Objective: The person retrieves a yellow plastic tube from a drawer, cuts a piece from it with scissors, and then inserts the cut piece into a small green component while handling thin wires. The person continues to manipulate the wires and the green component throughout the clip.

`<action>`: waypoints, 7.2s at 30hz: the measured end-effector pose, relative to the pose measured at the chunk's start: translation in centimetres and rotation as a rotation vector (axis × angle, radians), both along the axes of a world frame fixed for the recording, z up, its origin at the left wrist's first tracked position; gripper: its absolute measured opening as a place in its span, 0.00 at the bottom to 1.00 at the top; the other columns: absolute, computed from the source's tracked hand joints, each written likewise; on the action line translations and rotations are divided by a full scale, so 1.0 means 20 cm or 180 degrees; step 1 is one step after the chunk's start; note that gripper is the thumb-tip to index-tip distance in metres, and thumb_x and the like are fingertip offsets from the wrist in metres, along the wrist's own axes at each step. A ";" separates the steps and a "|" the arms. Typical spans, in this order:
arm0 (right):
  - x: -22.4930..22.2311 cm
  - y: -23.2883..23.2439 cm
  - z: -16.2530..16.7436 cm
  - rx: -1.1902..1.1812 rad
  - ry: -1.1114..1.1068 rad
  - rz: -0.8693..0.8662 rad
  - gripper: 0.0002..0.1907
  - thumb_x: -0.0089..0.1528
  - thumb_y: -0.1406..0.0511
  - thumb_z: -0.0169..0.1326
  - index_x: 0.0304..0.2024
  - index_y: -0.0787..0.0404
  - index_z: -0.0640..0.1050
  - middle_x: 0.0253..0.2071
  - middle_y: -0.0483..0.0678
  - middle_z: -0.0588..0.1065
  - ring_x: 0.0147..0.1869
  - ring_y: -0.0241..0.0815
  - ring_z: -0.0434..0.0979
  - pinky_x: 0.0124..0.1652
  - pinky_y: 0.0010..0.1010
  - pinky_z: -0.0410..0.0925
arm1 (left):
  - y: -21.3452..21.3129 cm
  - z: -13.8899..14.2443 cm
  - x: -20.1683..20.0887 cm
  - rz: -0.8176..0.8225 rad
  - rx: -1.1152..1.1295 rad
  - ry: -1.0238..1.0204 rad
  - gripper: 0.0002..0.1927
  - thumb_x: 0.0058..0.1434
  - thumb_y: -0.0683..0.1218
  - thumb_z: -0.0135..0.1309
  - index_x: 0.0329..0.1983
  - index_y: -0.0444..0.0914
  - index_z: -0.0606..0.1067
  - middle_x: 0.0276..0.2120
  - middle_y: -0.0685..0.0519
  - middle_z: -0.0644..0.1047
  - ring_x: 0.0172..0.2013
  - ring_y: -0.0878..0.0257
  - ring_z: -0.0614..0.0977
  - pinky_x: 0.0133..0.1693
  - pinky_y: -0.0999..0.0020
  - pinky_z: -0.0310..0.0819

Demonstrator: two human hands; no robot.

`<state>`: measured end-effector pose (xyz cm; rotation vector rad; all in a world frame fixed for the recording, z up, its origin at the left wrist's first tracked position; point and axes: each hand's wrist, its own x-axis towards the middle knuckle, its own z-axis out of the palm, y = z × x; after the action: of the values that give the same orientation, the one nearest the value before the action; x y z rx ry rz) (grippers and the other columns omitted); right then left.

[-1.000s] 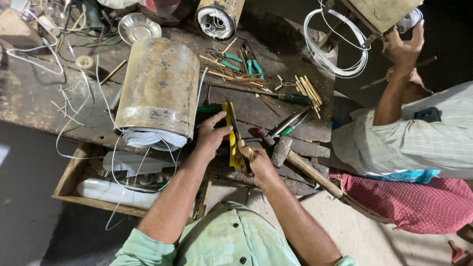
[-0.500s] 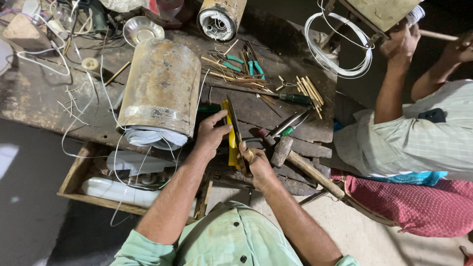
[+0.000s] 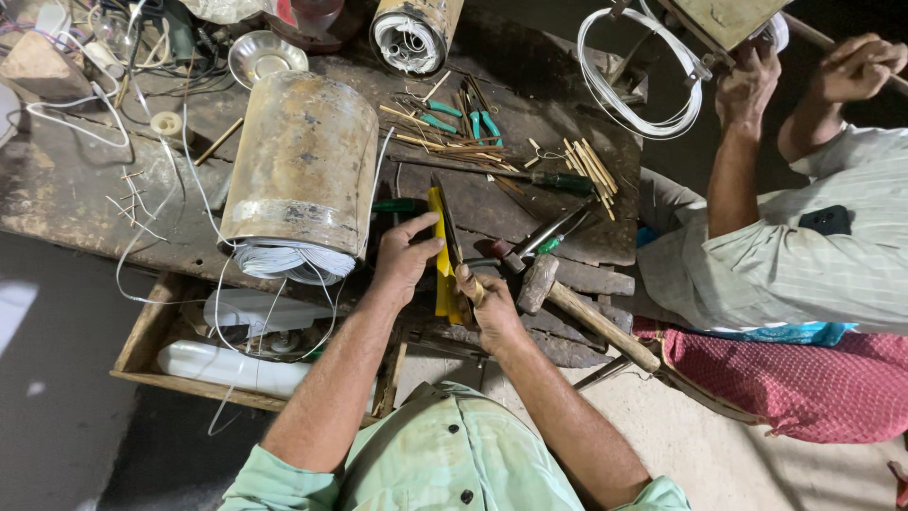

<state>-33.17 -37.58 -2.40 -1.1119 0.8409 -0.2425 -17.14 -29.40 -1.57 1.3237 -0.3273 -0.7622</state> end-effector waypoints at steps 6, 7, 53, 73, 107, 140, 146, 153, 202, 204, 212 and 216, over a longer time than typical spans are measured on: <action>-0.04 -0.05 0.05 0.0021 0.0151 0.0073 0.28 0.56 0.41 0.59 0.33 0.59 0.78 0.23 0.42 0.72 0.24 0.35 0.69 0.25 0.28 0.61 | 0.02 -0.03 0.02 -0.0330 -0.0512 0.0426 0.14 0.61 0.36 0.60 0.51 0.29 0.80 0.42 0.49 0.83 0.39 0.64 0.83 0.44 0.70 0.79; -0.05 -0.06 0.07 0.0024 0.0205 0.0017 0.28 0.56 0.41 0.58 0.34 0.58 0.78 0.25 0.41 0.74 0.27 0.34 0.71 0.27 0.27 0.64 | 0.04 -0.04 0.02 -0.0388 -0.0463 0.0401 0.15 0.60 0.35 0.59 0.51 0.30 0.80 0.43 0.49 0.83 0.40 0.65 0.83 0.45 0.71 0.78; -0.88 -0.06 0.03 -0.1077 -0.0212 0.1835 0.20 0.54 0.56 0.71 0.33 0.64 0.79 0.28 0.41 0.75 0.33 0.29 0.72 0.32 0.25 0.67 | 0.18 0.43 0.11 -0.3402 0.0139 -0.1523 0.40 0.49 0.36 0.65 0.68 0.42 0.70 0.68 0.50 0.70 0.57 0.62 0.79 0.54 0.67 0.79; -1.15 -0.07 -0.15 -0.0587 -0.0171 0.1450 0.33 0.49 0.41 0.69 0.35 0.61 0.79 0.29 0.38 0.72 0.32 0.30 0.67 0.32 0.25 0.62 | 0.18 0.29 0.03 -0.3337 0.0561 -0.0160 0.41 0.51 0.31 0.62 0.70 0.43 0.71 0.45 0.56 0.78 0.33 0.71 0.79 0.35 0.75 0.78; -1.08 -0.06 -0.26 -0.1050 0.0180 0.1320 0.15 0.57 0.61 0.68 0.29 0.62 0.76 0.24 0.37 0.69 0.29 0.28 0.64 0.28 0.24 0.60 | 0.28 0.04 -0.11 -0.3378 0.0596 -0.0143 0.41 0.53 0.32 0.62 0.72 0.42 0.68 0.43 0.53 0.80 0.31 0.74 0.78 0.35 0.77 0.76; -0.61 -0.17 0.37 -0.3528 0.2840 0.2246 0.36 0.54 0.38 0.60 0.45 0.60 0.76 0.45 0.56 0.78 0.50 0.49 0.78 0.48 0.47 0.72 | 1.00 -0.07 -0.48 0.0309 -0.0148 0.0535 0.23 0.57 0.31 0.59 0.57 0.30 0.75 0.38 0.51 0.77 0.39 0.61 0.81 0.43 0.67 0.78; -0.55 -0.18 0.38 -0.3657 0.3066 0.2205 0.39 0.54 0.38 0.61 0.54 0.59 0.71 0.49 0.53 0.75 0.49 0.55 0.78 0.49 0.49 0.70 | 0.97 -0.14 -0.53 0.0458 -0.0364 0.0670 0.20 0.58 0.32 0.59 0.55 0.30 0.75 0.39 0.51 0.76 0.39 0.61 0.81 0.44 0.66 0.81; -0.46 -0.19 0.41 -0.4178 0.3149 0.2387 0.37 0.56 0.42 0.61 0.54 0.61 0.72 0.53 0.55 0.73 0.49 0.53 0.79 0.47 0.47 0.72 | 0.91 -0.07 -0.53 0.0726 -0.0183 0.0800 0.19 0.56 0.32 0.60 0.52 0.31 0.75 0.38 0.51 0.77 0.37 0.60 0.84 0.41 0.68 0.81; 0.05 0.02 0.20 -0.4549 0.0617 0.1195 0.18 0.57 0.63 0.69 0.47 0.64 0.80 0.38 0.56 0.80 0.40 0.50 0.81 0.42 0.41 0.71 | 1.15 0.01 -0.53 0.1213 -0.0866 0.0459 0.14 0.63 0.35 0.62 0.52 0.30 0.76 0.39 0.50 0.80 0.37 0.66 0.82 0.40 0.69 0.83; 0.05 0.11 0.27 -0.5231 0.0644 0.1600 0.15 0.58 0.63 0.69 0.45 0.59 0.81 0.41 0.54 0.80 0.48 0.52 0.79 0.51 0.45 0.72 | 1.19 0.05 -0.47 0.1076 -0.0936 0.0605 0.14 0.63 0.35 0.61 0.51 0.30 0.76 0.39 0.50 0.79 0.38 0.66 0.82 0.41 0.69 0.83; -0.10 0.71 0.31 -0.0181 -0.0227 0.1301 0.21 0.55 0.70 0.65 0.52 0.62 0.78 0.46 0.47 0.80 0.49 0.38 0.80 0.50 0.30 0.76 | 1.43 0.15 -0.22 0.0335 -0.0710 0.0665 0.12 0.62 0.33 0.60 0.49 0.31 0.76 0.39 0.53 0.77 0.39 0.68 0.80 0.44 0.72 0.80; -0.13 0.95 0.25 -0.0469 0.0038 0.0930 0.18 0.57 0.70 0.65 0.50 0.64 0.79 0.42 0.45 0.81 0.45 0.34 0.80 0.48 0.28 0.74 | 1.50 0.15 -0.12 -0.0041 -0.0543 0.0542 0.13 0.62 0.32 0.61 0.49 0.31 0.76 0.40 0.53 0.78 0.39 0.70 0.78 0.44 0.75 0.76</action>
<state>-35.70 -18.54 2.57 -1.3594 0.6685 -0.0543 -19.46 0.58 1.35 1.0897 -0.2589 -0.8334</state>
